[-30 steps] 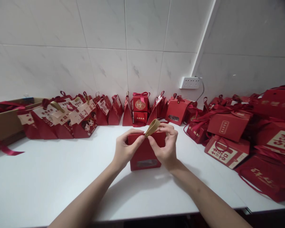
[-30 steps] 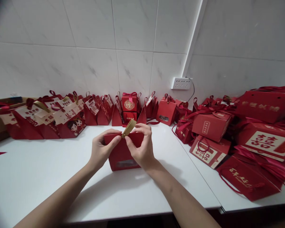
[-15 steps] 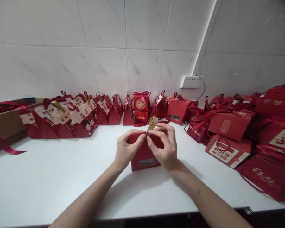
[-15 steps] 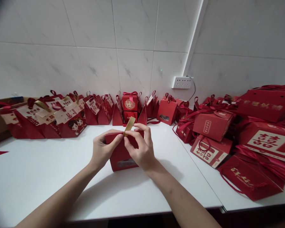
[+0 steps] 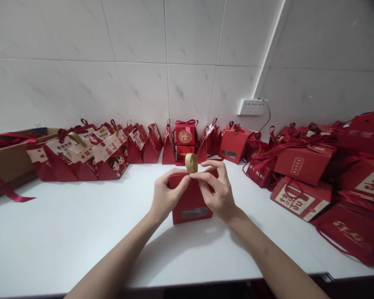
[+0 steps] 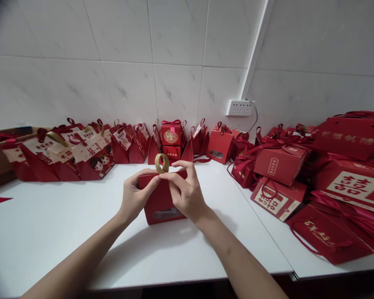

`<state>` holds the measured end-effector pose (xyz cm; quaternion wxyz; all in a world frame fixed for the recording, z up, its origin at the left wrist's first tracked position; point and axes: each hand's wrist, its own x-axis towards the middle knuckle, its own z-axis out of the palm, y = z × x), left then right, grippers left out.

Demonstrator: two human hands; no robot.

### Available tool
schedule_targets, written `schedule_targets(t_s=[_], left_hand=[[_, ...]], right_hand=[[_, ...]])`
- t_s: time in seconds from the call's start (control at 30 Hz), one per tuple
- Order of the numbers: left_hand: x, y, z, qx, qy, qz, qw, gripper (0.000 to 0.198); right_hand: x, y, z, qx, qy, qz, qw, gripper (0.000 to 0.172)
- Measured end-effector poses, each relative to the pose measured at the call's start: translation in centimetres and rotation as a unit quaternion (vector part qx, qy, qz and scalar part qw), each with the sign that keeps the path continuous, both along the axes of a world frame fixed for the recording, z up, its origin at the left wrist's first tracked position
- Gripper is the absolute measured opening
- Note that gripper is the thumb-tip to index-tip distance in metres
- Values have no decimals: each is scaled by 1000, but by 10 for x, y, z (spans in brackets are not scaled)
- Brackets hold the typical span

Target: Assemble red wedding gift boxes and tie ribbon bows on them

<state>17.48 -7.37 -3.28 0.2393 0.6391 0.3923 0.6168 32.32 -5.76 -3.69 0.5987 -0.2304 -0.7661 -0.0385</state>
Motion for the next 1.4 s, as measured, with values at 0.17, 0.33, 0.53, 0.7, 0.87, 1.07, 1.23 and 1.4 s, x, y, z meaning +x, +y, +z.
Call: schedule_targets(t_s=[0.17, 0.33, 0.53, 0.7, 0.87, 1.07, 1.23, 1.4], left_hand=[[-5, 0, 3, -10, -4, -31, 999, 31], [-12, 0, 17, 44, 71, -37, 996, 20], [-11, -4, 25, 34, 47, -58, 997, 10], [-5, -6, 25, 4, 45, -47, 998, 12], [-3, -4, 23, 2, 42, -10, 999, 12], [-3, -3, 23, 4, 43, 13, 999, 14], [-3, -4, 22, 7, 52, 8, 999, 16], [-3, -4, 22, 27, 59, 14, 998, 14]], right_hand=[[0, -2, 1, -8, 22, 21, 1000, 26], [-4, -3, -1, -33, 24, 34, 999, 23], [-7, -3, 0, -58, 23, 47, 997, 12], [-8, -4, 1, -85, 44, 55, 994, 8], [-8, -8, 3, -80, 30, 42, 995, 6], [-10, -9, 0, -87, 37, 27, 995, 6], [-11, -8, -1, -85, 40, 8, 996, 9], [-11, -8, -1, -89, 41, 5, 995, 11]])
